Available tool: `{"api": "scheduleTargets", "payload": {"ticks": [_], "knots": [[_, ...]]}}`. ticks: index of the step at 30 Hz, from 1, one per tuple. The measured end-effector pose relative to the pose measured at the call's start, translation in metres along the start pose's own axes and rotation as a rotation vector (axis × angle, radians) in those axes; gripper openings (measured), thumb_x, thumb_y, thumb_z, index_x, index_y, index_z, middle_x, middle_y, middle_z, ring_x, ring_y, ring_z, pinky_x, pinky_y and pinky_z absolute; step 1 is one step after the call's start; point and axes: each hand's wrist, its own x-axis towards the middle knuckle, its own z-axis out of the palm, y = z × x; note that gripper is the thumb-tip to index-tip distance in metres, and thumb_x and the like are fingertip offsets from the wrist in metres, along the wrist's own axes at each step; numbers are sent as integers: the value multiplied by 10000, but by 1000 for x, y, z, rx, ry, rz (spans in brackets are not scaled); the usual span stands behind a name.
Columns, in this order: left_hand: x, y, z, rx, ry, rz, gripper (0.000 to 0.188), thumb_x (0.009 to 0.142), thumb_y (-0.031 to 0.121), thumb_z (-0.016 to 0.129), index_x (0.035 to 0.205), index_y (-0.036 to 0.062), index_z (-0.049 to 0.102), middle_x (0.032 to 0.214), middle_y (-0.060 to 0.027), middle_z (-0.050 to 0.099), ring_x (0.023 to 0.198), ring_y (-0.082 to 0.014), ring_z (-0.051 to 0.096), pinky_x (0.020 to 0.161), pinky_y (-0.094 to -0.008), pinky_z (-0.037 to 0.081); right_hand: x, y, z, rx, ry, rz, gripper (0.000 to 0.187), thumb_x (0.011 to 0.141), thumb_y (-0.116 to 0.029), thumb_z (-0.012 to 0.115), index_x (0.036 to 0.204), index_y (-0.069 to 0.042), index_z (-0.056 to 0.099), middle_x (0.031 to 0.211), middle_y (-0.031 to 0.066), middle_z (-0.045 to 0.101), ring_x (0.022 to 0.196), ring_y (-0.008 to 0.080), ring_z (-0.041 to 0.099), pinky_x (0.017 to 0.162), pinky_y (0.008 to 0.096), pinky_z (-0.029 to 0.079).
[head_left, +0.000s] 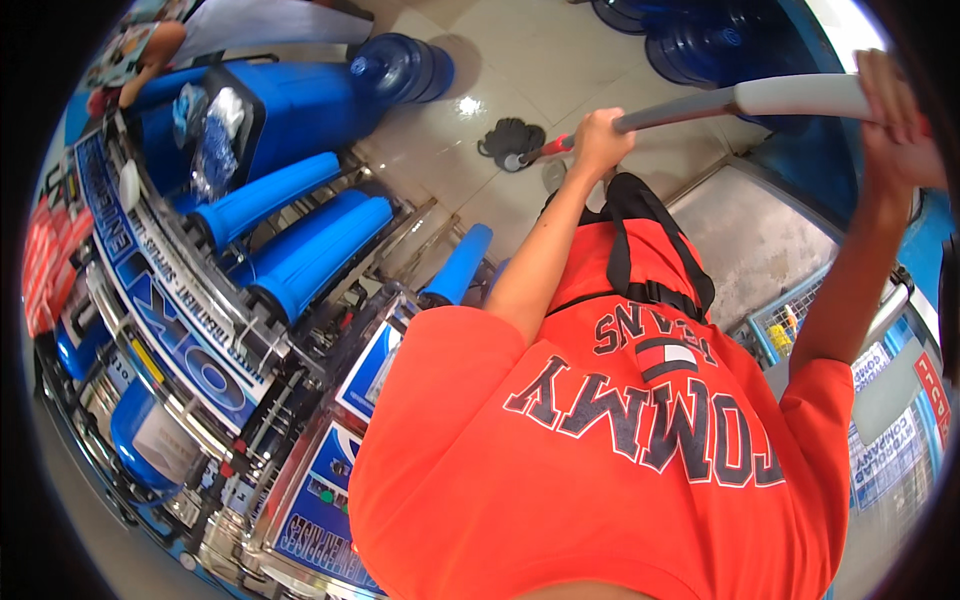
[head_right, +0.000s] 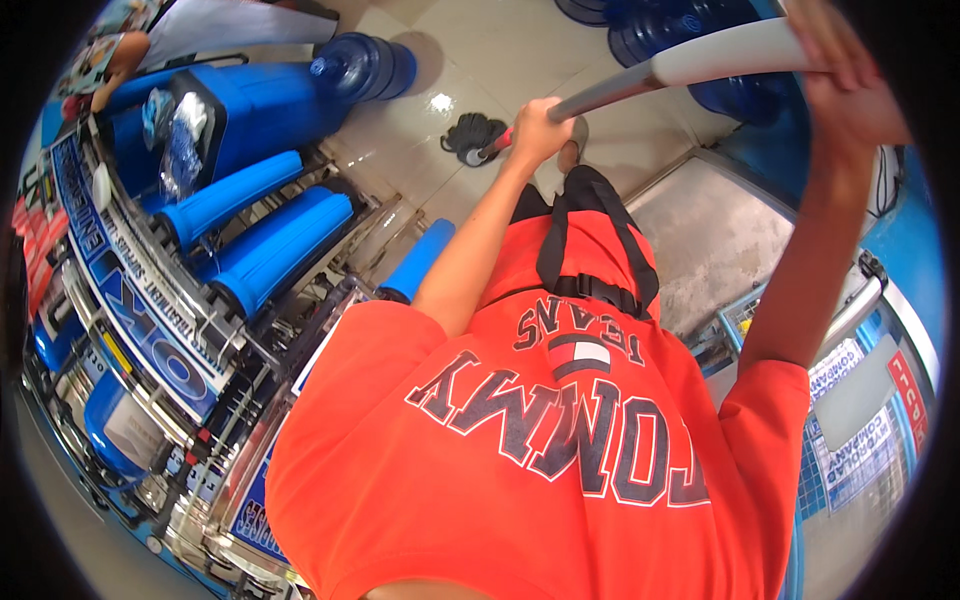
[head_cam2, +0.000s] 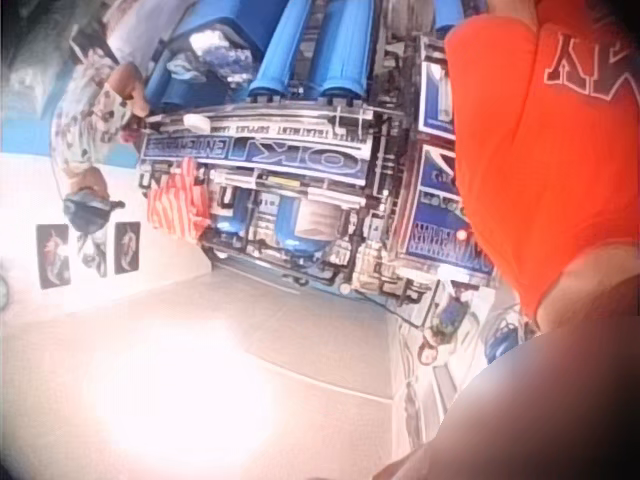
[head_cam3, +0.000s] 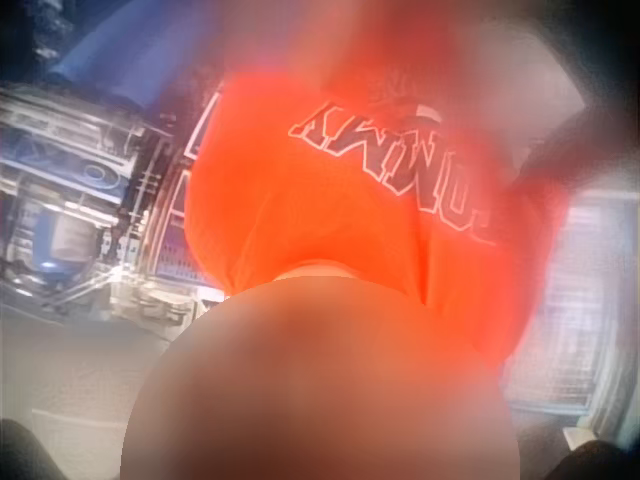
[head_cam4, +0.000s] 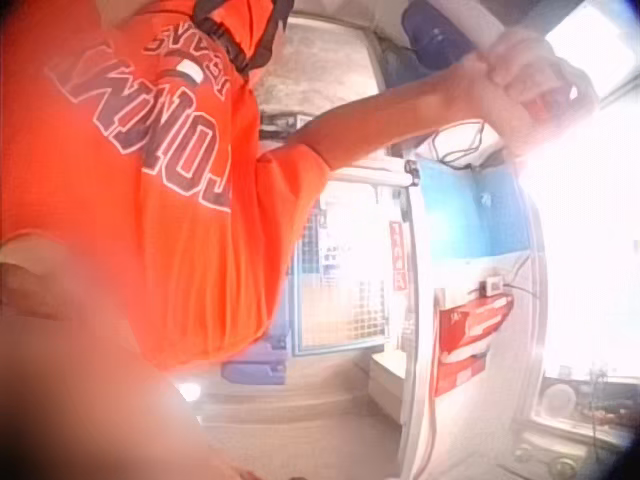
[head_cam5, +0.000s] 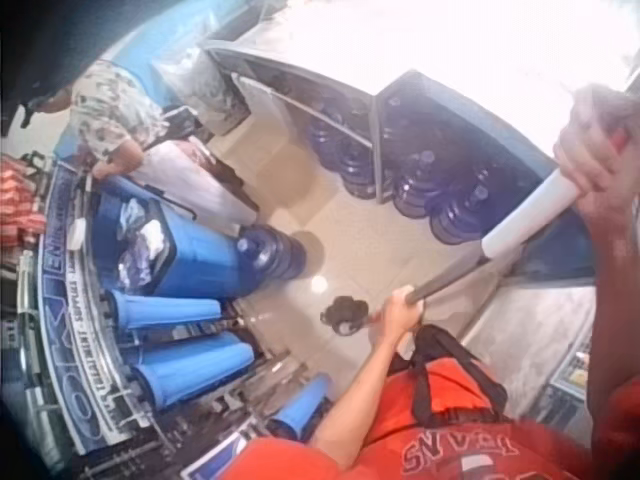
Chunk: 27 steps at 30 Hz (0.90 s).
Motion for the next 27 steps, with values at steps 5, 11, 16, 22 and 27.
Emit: {"api": "scheduleTargets", "payload": {"ticks": [5, 11, 16, 22, 27], "knots": [[-77, -80, -60, 62, 62, -125, 164, 753, 146, 640, 662, 30, 568, 689, -239, 609, 705, -480, 608, 607, -534, 469, -53, 49, 13, 250, -1042, 88, 310, 1009, -212, 372, 924, 19, 560, 516, -59, 396, 455, 65, 370, 568, 241, 368], [-116, -71, -95, 154, -156, -262, 191, 768, 127, 668, 669, 43, 527, 670, -204, 607, 723, -456, 616, 644, -529, 469, -114, 38, -11, 308, -1083, 22, 256, 960, -112, 421, 943, 91, 575, 522, -16, 443, 432, 72, 380, 491, 267, 371], [-73, -23, -82, 148, -113, -31, 293, 828, 205, 733, 690, 58, 521, 659, -146, 596, 720, -393, 605, 723, -481, 458, -115, -23, -22, 189, -1265, -343, 125, 906, -72, 534, 859, -7, 630, 552, -8, 524, 475, 94, 538, 470, 238, 459], [27, 1, -74, 114, -267, 137, 290, 831, 229, 741, 715, 52, 542, 684, -136, 583, 763, -372, 585, 741, -475, 456, -124, -42, -9, 115, -1187, -553, 202, 922, -115, 552, 826, -8, 695, 544, -22, 500, 450, 103, 509, 462, 237, 475], [122, 13, -63, 202, -414, 233, 290, 821, 243, 750, 741, 45, 554, 708, -141, 606, 794, -375, 604, 743, -473, 474, -95, -12, -5, 103, -879, -655, 184, 800, -62, 544, 811, 37, 699, 519, 8, 465, 406, 134, 467, 429, 269, 436]]}}
